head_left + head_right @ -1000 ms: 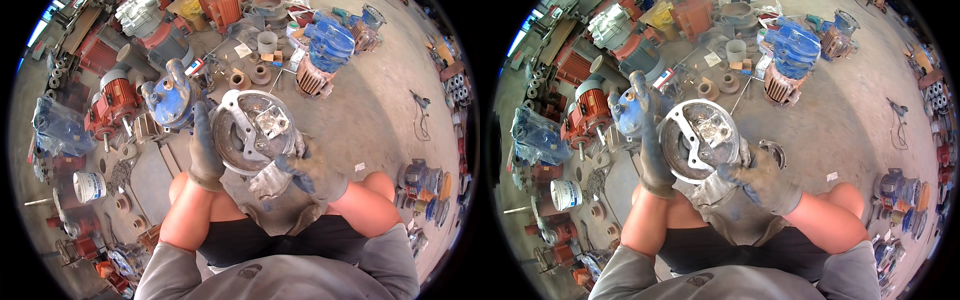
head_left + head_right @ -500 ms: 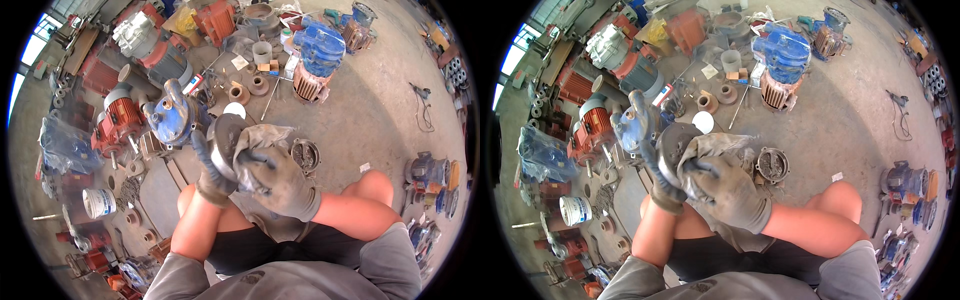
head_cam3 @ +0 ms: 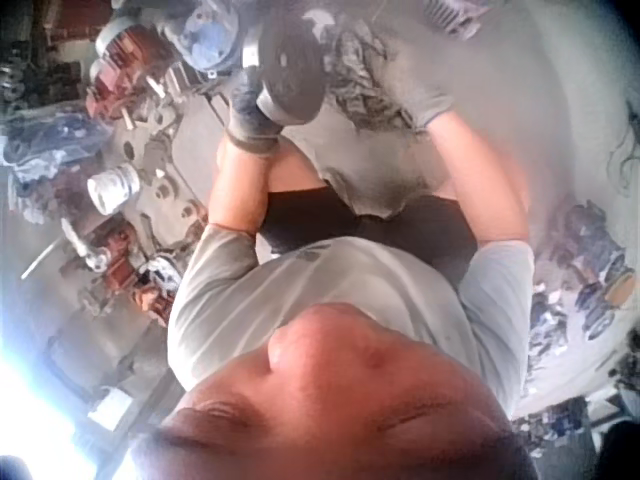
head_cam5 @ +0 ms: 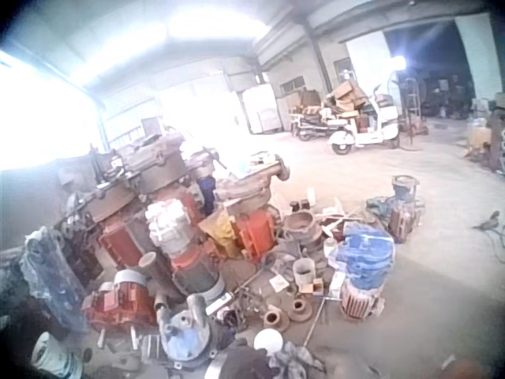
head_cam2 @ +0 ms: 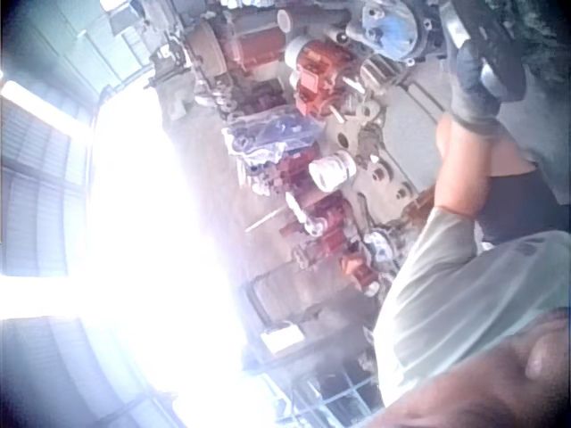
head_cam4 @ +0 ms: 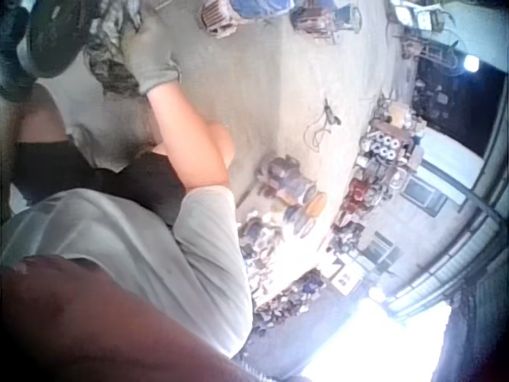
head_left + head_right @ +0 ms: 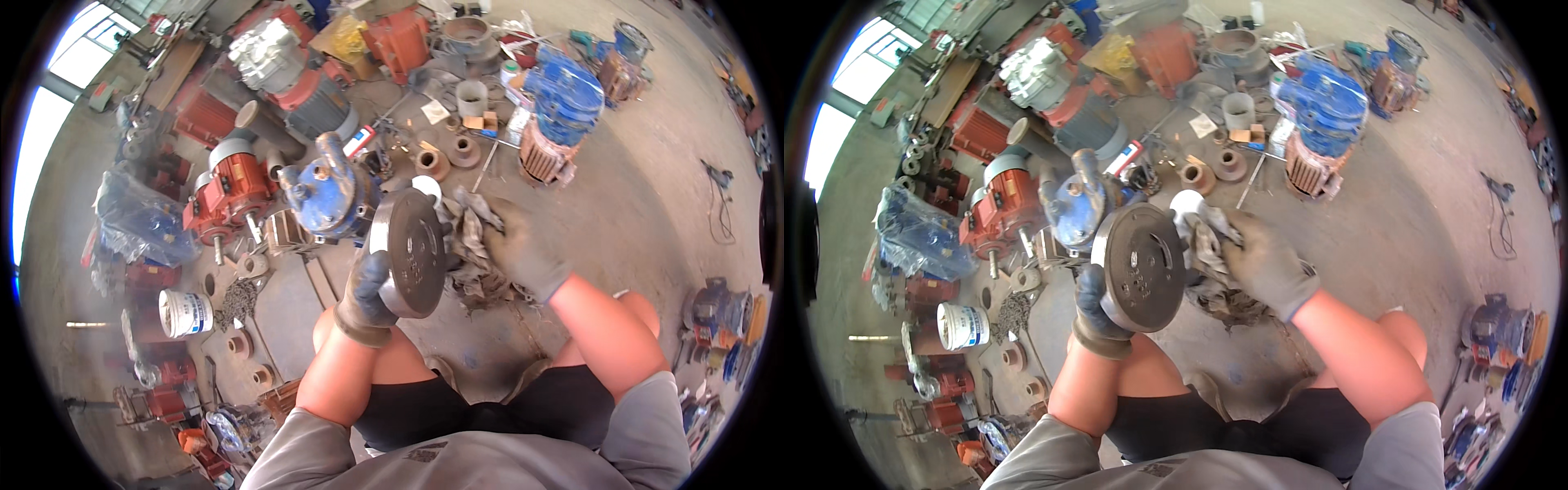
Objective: The person sits on the floor of a workshop and cleans a circular metal mechanical part using a rag and a screwdriver. They wipe the surface and scrape out debris from the interior of the part.
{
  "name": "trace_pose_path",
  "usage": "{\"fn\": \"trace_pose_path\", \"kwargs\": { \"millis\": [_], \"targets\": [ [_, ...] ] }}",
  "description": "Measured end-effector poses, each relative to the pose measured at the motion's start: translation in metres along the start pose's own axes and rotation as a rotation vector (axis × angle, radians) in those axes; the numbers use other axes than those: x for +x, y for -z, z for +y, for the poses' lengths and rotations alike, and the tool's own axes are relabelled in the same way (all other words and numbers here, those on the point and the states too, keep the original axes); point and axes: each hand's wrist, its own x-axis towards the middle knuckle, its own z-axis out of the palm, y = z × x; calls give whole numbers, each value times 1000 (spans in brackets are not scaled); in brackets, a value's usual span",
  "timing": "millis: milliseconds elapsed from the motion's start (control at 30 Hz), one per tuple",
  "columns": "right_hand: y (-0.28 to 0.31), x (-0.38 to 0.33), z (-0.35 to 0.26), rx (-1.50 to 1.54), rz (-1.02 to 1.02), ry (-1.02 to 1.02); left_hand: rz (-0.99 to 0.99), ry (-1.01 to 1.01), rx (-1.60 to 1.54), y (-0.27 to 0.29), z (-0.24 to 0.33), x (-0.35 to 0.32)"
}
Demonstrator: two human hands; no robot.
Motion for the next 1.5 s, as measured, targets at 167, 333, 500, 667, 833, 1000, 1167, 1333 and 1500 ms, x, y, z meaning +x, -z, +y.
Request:
{"fn": "trace_pose_path", "kwargs": {
  "millis": [167, 333, 500, 667, 833, 1000, 1167, 1333, 1500],
  "targets": [
    [37, -7, -16, -19, -111, -193, 263, -486, 537, -6, 45, -3],
    [56, -15, -8, 13, -99, -174, 432, -572, 1469, 50, 96, 33],
    [67, -14, -4, -2, -27, -68, 427, -434, 1956, 70, 116, 67],
    [70, -16, -7, 76, -31, -118, 408, -334, 2074, 81, 110, 80],
    [78, -23, -2, 70, -26, -128, 414, -302, 2123, 79, 104, 82],
    [83, -25, -5, 26, -77, -147, 436, -191, 2108, 84, 106, 84],
    [83, -23, 3, 12, -57, -109, 426, -278, 2118, 81, 111, 86],
    [82, -22, 5, -15, -54, -80, 378, -303, 2131, 87, 112, 87],
    [84, -19, 8, -23, -17, -27, 418, -236, 2241, 77, 105, 88]
  ]
}}
